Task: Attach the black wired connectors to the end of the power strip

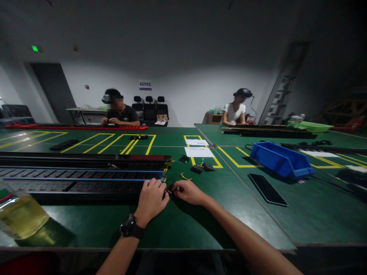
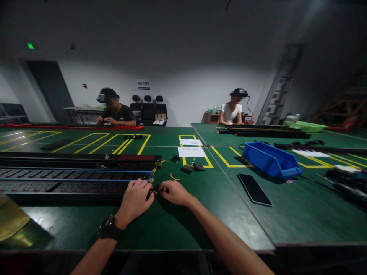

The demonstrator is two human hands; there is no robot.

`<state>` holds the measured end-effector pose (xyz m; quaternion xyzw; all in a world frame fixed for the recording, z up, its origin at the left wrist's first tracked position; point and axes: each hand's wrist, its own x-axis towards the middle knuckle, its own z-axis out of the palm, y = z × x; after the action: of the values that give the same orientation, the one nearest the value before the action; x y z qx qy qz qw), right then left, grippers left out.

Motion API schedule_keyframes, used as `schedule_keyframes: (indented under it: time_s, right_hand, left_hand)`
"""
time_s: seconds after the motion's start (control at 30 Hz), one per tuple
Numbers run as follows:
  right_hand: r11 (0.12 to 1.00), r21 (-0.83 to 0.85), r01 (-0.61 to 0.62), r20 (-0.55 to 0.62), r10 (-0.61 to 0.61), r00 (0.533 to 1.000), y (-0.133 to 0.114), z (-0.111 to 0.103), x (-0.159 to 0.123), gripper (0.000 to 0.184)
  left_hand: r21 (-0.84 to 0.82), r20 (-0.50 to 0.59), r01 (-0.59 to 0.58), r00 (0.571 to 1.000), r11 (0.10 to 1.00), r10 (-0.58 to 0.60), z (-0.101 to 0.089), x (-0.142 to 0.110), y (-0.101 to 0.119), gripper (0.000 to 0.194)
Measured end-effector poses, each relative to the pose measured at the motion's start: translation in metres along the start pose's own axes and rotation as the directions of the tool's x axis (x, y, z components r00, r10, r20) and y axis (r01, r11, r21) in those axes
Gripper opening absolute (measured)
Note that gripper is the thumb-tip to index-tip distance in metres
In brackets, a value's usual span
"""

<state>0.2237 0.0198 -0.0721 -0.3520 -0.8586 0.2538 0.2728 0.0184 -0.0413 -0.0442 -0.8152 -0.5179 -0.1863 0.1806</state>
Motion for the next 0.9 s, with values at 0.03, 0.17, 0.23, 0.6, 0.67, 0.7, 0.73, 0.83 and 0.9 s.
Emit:
schedule_keyframes:
  time_s: [0.03,0.17,0.23,0.6,0.67,0.7,0.73,0.83,0.9]
  right_hand:
    - [1.000,0.003,-0.002,0.003,0.002,1.000,0.000,0.000,0.000,0.025]
    - [1.000,0.020,-0.003,0.008,0.002,1.000,-0.001,-0.002,0.000,0.026]
    - [1.000,0.031,-0.002,0.010,0.002,1.000,-0.002,-0.002,0.000,0.027]
    - [0.993,-0.089,-0.072,-0.377,0.034,0.925,0.011,-0.016,-0.001,0.018]
    - [0.969,-0.162,-0.186,-0.480,0.087,0.873,0.019,-0.023,0.000,0.020]
    - [0.956,-0.194,-0.221,-0.495,0.100,0.863,0.023,-0.026,0.001,0.021]
    - [0.945,-0.224,-0.238,-0.489,0.103,0.866,0.027,-0.029,0.002,0.022]
    - [0.916,-0.317,-0.245,-0.409,0.101,0.907,0.033,-0.031,0.007,0.027]
    - [0.878,-0.398,-0.266,-0.361,0.116,0.925,0.031,-0.028,0.013,0.031]
  left_hand:
    - [-0.004,-0.001,0.000,1.000,1.000,0.000,0.000,0.000,0.000,0.012]
    - [-0.011,-0.009,-0.005,1.000,1.000,0.005,0.000,0.000,0.000,0.012]
    - [-0.005,-0.014,-0.007,1.000,1.000,0.007,0.000,0.000,0.000,0.012]
    - [-0.038,0.004,0.011,1.000,0.999,-0.011,-0.002,0.001,0.001,0.012]
    - [-0.040,0.009,0.022,1.000,0.999,-0.022,-0.002,0.000,0.002,0.012]
    - [-0.040,0.011,0.027,1.000,0.999,-0.026,-0.002,0.000,0.002,0.012]
    - [-0.040,0.013,0.031,0.999,0.999,-0.030,-0.002,0.000,0.002,0.013]
    - [-0.043,0.025,0.037,0.999,0.998,-0.036,-0.002,0.000,0.002,0.013]
    - [-0.044,0.030,0.041,0.999,0.998,-0.040,-0.002,0.000,0.003,0.013]
